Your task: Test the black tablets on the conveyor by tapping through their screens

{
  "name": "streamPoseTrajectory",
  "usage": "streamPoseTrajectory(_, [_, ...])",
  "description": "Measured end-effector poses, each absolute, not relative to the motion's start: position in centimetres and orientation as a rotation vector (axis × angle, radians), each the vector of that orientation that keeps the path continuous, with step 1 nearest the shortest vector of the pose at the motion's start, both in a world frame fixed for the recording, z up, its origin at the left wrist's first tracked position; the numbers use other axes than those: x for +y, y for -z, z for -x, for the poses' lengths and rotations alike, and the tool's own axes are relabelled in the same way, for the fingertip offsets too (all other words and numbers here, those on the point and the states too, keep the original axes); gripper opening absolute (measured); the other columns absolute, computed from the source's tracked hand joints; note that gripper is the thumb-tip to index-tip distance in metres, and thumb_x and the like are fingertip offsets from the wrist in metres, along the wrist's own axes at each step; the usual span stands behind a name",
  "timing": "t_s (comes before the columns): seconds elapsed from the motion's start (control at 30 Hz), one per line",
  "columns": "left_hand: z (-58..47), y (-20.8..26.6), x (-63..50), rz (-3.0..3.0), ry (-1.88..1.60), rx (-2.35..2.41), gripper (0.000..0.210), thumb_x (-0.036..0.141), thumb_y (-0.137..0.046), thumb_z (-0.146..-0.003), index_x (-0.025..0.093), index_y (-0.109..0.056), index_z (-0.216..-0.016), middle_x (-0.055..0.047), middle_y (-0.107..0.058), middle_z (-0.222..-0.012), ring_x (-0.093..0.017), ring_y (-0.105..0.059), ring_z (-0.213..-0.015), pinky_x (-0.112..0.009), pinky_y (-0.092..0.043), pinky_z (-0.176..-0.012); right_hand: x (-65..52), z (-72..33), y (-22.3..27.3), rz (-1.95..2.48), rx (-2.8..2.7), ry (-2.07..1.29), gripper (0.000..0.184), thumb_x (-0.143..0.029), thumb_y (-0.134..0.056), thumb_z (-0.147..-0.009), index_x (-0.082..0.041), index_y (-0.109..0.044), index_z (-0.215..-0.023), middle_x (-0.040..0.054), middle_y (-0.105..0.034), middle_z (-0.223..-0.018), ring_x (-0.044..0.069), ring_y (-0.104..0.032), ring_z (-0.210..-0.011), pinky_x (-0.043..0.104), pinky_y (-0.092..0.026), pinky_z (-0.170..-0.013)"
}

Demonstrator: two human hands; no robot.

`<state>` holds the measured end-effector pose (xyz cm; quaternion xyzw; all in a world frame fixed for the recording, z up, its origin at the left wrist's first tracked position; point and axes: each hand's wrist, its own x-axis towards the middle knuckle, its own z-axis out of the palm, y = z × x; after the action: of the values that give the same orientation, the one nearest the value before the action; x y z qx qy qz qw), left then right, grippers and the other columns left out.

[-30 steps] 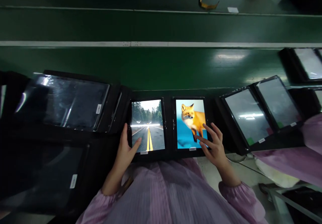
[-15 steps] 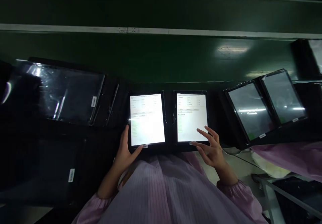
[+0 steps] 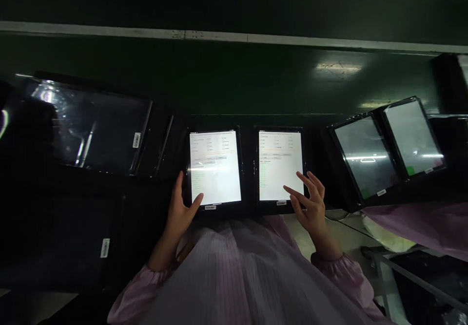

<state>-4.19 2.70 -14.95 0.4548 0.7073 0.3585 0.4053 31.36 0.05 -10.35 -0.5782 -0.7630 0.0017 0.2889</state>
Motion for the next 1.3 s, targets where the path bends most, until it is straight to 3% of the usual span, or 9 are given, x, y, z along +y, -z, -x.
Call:
streamPoseTrajectory(0.33, [4.9, 16.2, 2.4, -1.213, -0.955, 1.754, 0.076, 0.054, -0.075, -0.087, 0.027, -0.054, -0.155, -0.013, -0.05, -0.164, -0.036, -0.035, -0.16, -0.054, -0.023, -0.133, -0.2, -29.8, 10.0, 1.485, -2.111, -0.132, 0.03, -0.017, -0.061, -0.1, -0.033, -0.083, -0.113, 0.0043, -0.064, -0.15, 0.033, -0.051, -0.144, 0.055, -0.054, -0.111])
streamPoseTrajectory(0.53, [5.1, 16.8, 1.5, -1.048, -1.018, 1.543, 0.09, 0.059, -0.074, -0.086, 0.03, -0.041, -0.164, -0.01, -0.042, -0.172, -0.034, -0.035, -0.161, -0.049, -0.032, -0.13, 0.1, -28.5, 9.8, 1.446, -2.265, -0.125, 0.029, -0.022, -0.062, -0.1, -0.034, -0.084, -0.114, 0.0049, -0.065, -0.15, 0.036, -0.045, -0.15, 0.057, -0.052, -0.112])
streamPoseTrajectory(0.67, [5.1, 16.9, 1.1, -1.038, -0.993, 1.558, 0.095, 0.06, -0.078, -0.083, 0.03, -0.041, -0.165, -0.011, -0.041, -0.173, -0.036, -0.035, -0.161, -0.051, -0.031, -0.13, 0.2, -28.5, 9.4, 1.432, -2.164, -0.091, 0.03, -0.018, -0.059, -0.1, -0.031, -0.084, -0.108, 0.0068, -0.07, -0.14, 0.033, -0.053, -0.143, 0.052, -0.057, -0.107])
streamPoseTrajectory(0.9, [5.1, 16.9, 1.5, -1.001, -1.088, 1.493, 0.095, 0.064, -0.078, -0.078, 0.027, -0.049, -0.161, -0.009, -0.044, -0.171, -0.037, -0.026, -0.164, -0.05, -0.023, -0.134, 0.8, -29.7, 9.0, 1.476, -2.027, -0.095, 0.041, -0.016, -0.058, -0.1, -0.04, -0.079, -0.126, 0.0019, -0.071, -0.136, 0.03, -0.059, -0.133, 0.051, -0.056, -0.107])
streamPoseTrajectory(1.3, [4.8, 16.5, 1.6, -0.987, -1.083, 1.475, 0.09, 0.052, -0.076, -0.081, 0.027, -0.046, -0.162, -0.008, -0.045, -0.17, -0.037, -0.031, -0.162, -0.052, -0.026, -0.133, 1.5, -28.5, 9.2, 1.447, -1.956, -0.047, 0.031, -0.012, -0.058, -0.1, -0.03, -0.082, -0.107, 0.0067, -0.074, -0.122, 0.029, -0.066, -0.123, 0.047, -0.064, -0.093])
